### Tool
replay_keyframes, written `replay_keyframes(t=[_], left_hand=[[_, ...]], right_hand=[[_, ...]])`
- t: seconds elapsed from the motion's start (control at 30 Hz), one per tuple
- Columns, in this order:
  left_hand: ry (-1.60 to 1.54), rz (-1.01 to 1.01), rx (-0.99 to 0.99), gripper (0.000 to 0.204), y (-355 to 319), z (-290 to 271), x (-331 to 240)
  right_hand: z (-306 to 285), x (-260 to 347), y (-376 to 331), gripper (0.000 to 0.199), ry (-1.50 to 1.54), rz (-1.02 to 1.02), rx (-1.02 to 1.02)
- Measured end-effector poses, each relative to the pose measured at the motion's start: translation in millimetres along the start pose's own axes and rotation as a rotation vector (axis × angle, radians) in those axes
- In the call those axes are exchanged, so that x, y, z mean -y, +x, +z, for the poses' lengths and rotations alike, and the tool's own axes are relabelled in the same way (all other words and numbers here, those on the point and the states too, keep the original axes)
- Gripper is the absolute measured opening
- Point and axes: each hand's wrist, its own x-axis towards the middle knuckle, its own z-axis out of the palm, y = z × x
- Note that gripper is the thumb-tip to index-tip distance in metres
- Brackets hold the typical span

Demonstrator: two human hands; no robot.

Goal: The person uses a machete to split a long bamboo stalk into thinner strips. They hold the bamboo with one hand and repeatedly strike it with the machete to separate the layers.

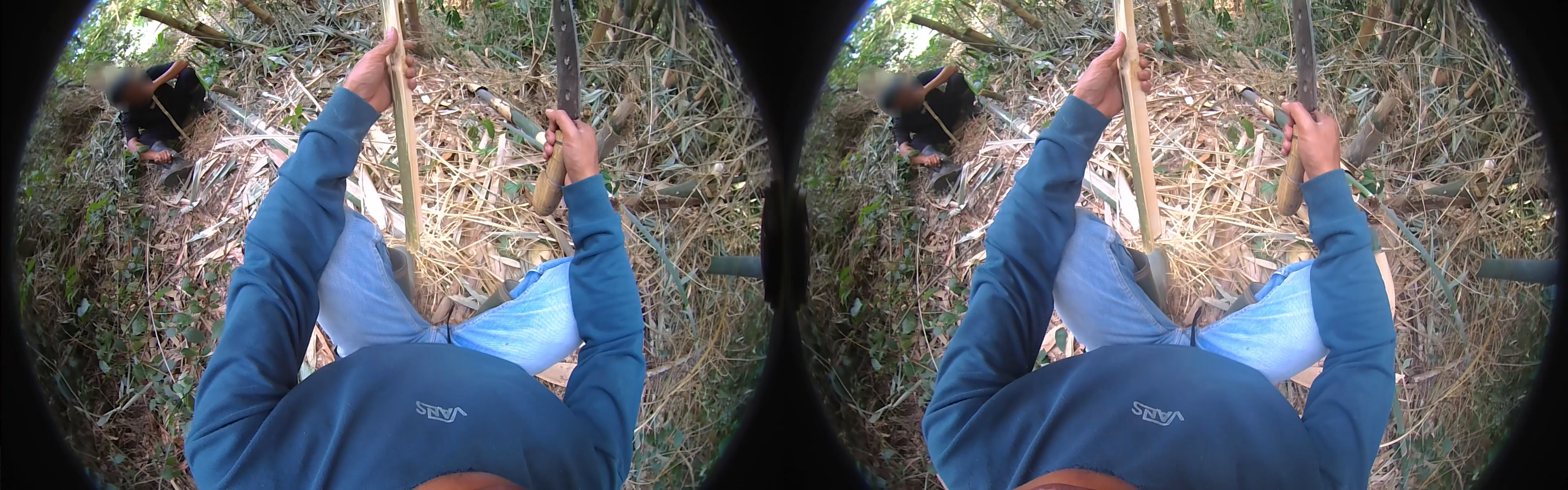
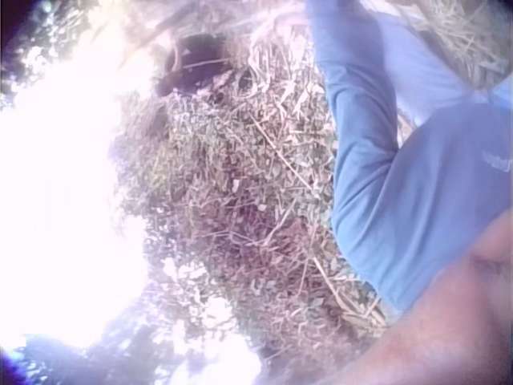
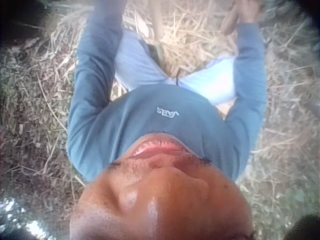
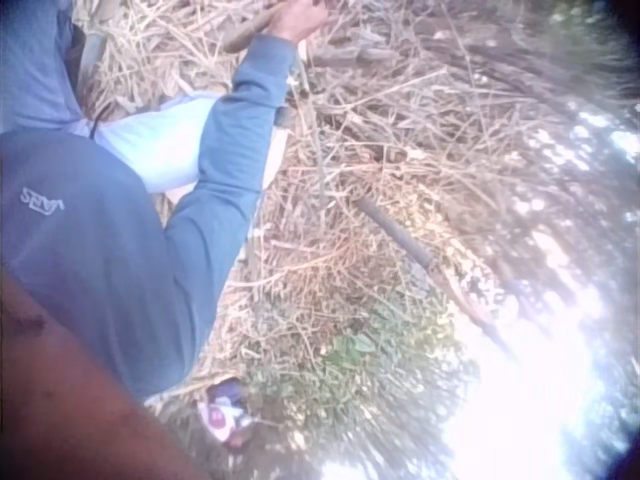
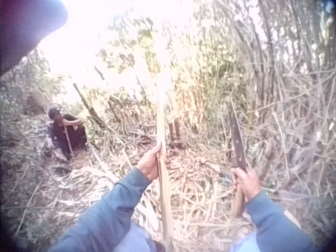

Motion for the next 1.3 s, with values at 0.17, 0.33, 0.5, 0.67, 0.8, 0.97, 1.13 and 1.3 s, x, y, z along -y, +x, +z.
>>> replay_keyframes(t=[0.17, 0.33, 0.5, 0.67, 0.8, 0.97, 1.13, 1.3], left_hand=[[0.041, 0.044, -0.099, 0.052, 2.4, -4.6, -1.5], [0.090, 0.087, -0.180, 0.054, 0.1, 6.2, -0.2], [0.207, 0.047, -0.149, 0.053, -8.9, 36.9, 0.7], [0.004, 0.025, 0.050, 0.069, -22.4, 67.6, 10.4], [-0.136, -0.080, 0.461, 0.089, -4.4, 58.3, 14.6], [-0.241, -0.185, 0.559, 0.093, -10.3, 72.1, 25.6], [-0.120, -0.150, 0.457, 0.083, -22.0, 80.6, 29.1], [0.043, -0.045, 0.318, 0.076, -34.1, 91.7, 33.9]], right_hand=[[1.7, -2.7, 0.8, 0.028, -0.026, -0.010, -0.013], [7.6, -2.7, -6.0, 0.029, -0.187, -0.092, -0.015], [16.9, 4.4, -18.9, 0.030, -0.770, -0.416, -0.069], [36.9, 5.6, -31.0, 0.033, -0.874, -0.750, 0.002], [54.0, 14.4, -38.9, 0.029, -0.861, -0.942, -0.005], [57.3, 16.5, -38.7, 0.026, -0.847, -0.979, -0.011], [54.1, 17.2, -36.8, 0.025, -0.882, -0.998, -0.039], [48.4, 21.6, -36.0, 0.026, -0.942, -0.985, -0.064]])
